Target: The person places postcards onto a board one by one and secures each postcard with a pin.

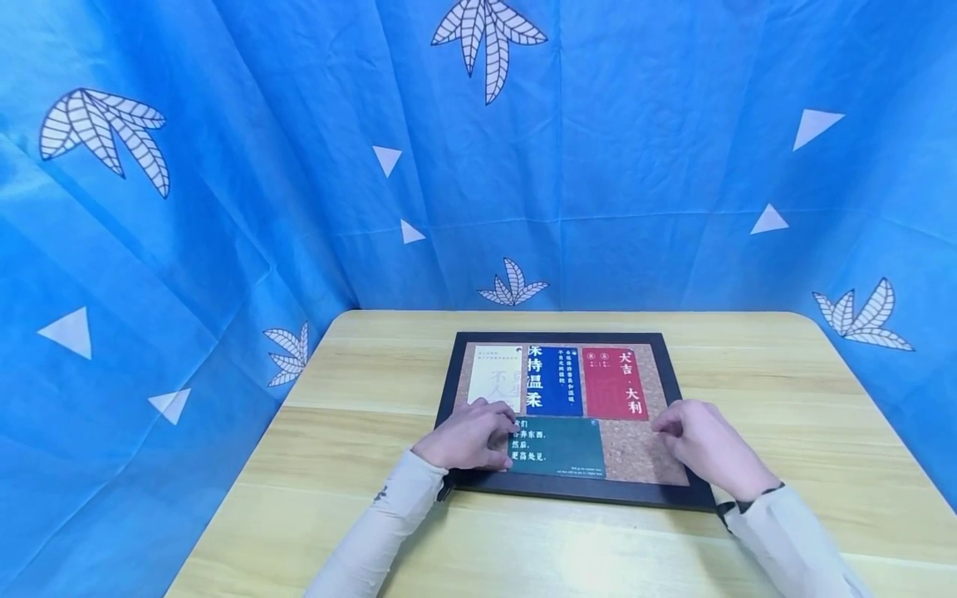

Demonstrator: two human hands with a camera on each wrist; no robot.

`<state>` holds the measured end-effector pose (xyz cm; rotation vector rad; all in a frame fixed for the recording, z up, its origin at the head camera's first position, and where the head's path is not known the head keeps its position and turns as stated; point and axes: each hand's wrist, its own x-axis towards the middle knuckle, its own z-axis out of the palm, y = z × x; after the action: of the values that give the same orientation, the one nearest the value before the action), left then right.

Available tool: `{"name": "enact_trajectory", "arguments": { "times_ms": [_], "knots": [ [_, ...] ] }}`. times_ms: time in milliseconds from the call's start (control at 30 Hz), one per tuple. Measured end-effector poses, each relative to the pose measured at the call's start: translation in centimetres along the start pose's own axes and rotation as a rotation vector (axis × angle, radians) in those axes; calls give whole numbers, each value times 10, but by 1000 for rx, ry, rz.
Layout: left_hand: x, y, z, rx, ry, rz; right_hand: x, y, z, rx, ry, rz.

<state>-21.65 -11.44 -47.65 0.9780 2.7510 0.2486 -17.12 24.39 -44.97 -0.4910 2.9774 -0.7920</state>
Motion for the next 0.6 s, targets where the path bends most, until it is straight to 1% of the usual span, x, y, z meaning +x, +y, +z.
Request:
{"name": "enact_trajectory", "arguments": {
  "times_ms": [133,333,600],
  "knots": [
    [0,0,0,0,0,7,5,-3,2,-11,7,-12],
    [-1,-1,-2,6,5,14,14,-8,2,6,-27,-1],
    [0,-1,0,3,5,18,25,-14,5,10,-33,-19]
  ]
}}
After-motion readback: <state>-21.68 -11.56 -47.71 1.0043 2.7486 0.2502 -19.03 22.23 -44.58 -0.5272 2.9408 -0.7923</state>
